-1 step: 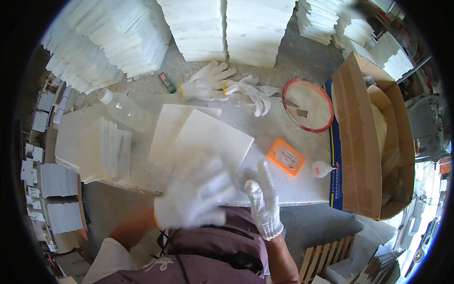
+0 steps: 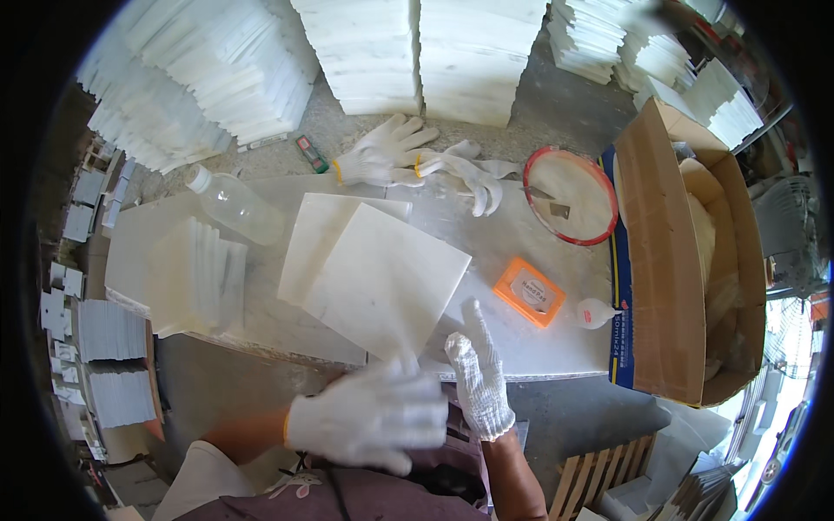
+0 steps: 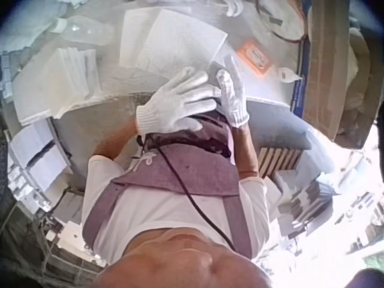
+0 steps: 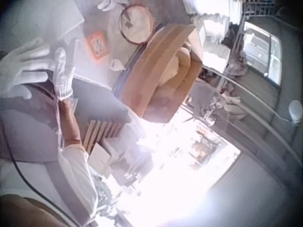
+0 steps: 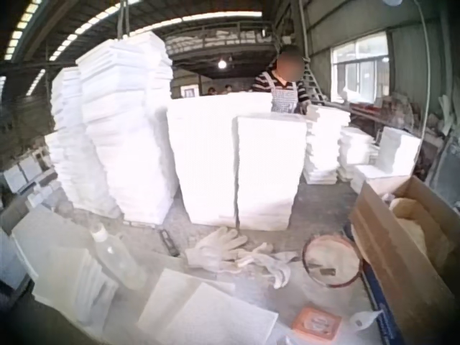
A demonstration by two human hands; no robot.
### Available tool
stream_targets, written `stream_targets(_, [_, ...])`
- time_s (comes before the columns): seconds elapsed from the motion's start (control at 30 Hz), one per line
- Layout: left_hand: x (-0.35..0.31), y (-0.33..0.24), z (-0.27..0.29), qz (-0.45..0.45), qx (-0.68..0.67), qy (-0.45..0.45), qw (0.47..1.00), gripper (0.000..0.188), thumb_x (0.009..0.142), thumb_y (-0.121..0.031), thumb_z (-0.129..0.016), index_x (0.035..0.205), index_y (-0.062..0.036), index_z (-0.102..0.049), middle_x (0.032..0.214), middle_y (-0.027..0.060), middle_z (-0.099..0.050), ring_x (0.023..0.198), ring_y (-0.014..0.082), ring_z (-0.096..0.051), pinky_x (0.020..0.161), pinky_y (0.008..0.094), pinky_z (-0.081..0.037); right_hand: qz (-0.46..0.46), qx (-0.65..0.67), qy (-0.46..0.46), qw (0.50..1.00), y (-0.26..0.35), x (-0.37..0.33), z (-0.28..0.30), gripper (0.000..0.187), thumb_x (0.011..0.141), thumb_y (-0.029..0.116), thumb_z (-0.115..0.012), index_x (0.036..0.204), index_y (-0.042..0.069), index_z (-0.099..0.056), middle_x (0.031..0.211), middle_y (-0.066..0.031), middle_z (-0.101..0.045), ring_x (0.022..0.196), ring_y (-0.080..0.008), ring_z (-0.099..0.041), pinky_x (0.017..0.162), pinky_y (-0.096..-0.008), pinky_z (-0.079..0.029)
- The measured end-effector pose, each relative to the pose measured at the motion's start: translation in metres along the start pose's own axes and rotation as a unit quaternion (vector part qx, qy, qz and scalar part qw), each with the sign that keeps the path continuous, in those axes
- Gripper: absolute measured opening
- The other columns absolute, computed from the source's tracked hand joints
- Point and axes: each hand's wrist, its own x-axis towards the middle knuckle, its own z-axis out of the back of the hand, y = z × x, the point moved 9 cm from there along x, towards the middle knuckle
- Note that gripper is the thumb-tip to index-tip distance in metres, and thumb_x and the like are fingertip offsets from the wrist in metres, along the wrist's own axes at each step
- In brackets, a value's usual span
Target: The person applies adhesive to the edges of white rectangular tiles using a small bottle and a metal spreader. They handle each tile individually, apply the adhesive, spread it along the edges, and place the tile into a cardboard box. The process is repeated for multiple tiles.
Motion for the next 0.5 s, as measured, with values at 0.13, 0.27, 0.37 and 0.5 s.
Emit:
stream_targets(0.13, [-0.023,0.008,-0.028,0.105,-0.278,-0.008,0.955,0.025,0.092,-0.025,-0.064,0.109,-0.0065,-0.068,0.114,0.0125,-0.067,0.111,0.0306,-0.060,0.100,0.0437,-0.045,-0.068,0.177,0.021,0.982,-0.007,0.011,-0.026,0.046,0.098,0.032,-0.061,0.129,0.000,-0.049,0.116,-0.0085,-0.062,0.108,-0.0214,-0.060,0.094,-0.0373,-0.049])
stream_targets(0.27, [-0.074,0.066,-0.037,0.381,-0.419,-0.246,0.787,0.021,0.097,-0.018,-0.059,0.104,-0.0007,-0.069,0.103,0.0084,-0.071,0.093,0.0182,-0.065,0.088,0.0301,-0.050,-0.048,0.112,0.025,0.992,-0.006,0.026,-0.032,0.029,0.096,0.022,-0.061,0.116,0.000,-0.059,0.110,-0.0085,-0.063,0.100,-0.0189,-0.060,0.087,-0.0353,-0.050])
stream_targets(0.37, [-0.093,0.083,-0.040,0.439,-0.499,-0.342,0.664,0.025,0.098,-0.020,-0.060,0.110,0.0012,-0.065,0.098,0.0052,-0.069,0.093,0.0119,-0.064,0.087,0.0263,-0.050,-0.063,0.024,0.015,0.998,0.003,0.029,-0.034,0.024,0.096,0.017,-0.059,0.110,-0.003,-0.062,0.097,-0.0075,-0.063,0.092,-0.0160,-0.061,0.077,-0.0336,-0.051])
stream_targets(0.5, [-0.099,0.081,-0.030,0.427,-0.535,-0.396,0.612,0.026,0.099,-0.023,-0.060,0.110,0.0007,-0.062,0.096,0.0038,-0.066,0.090,0.0097,-0.063,0.083,0.0252,-0.050,0.350,-0.421,0.042,0.836,0.037,0.002,-0.038,0.027,0.094,0.021,-0.063,0.106,-0.003,-0.062,0.090,-0.0028,-0.063,0.078,-0.0114,-0.056,0.063,-0.0290,-0.047])
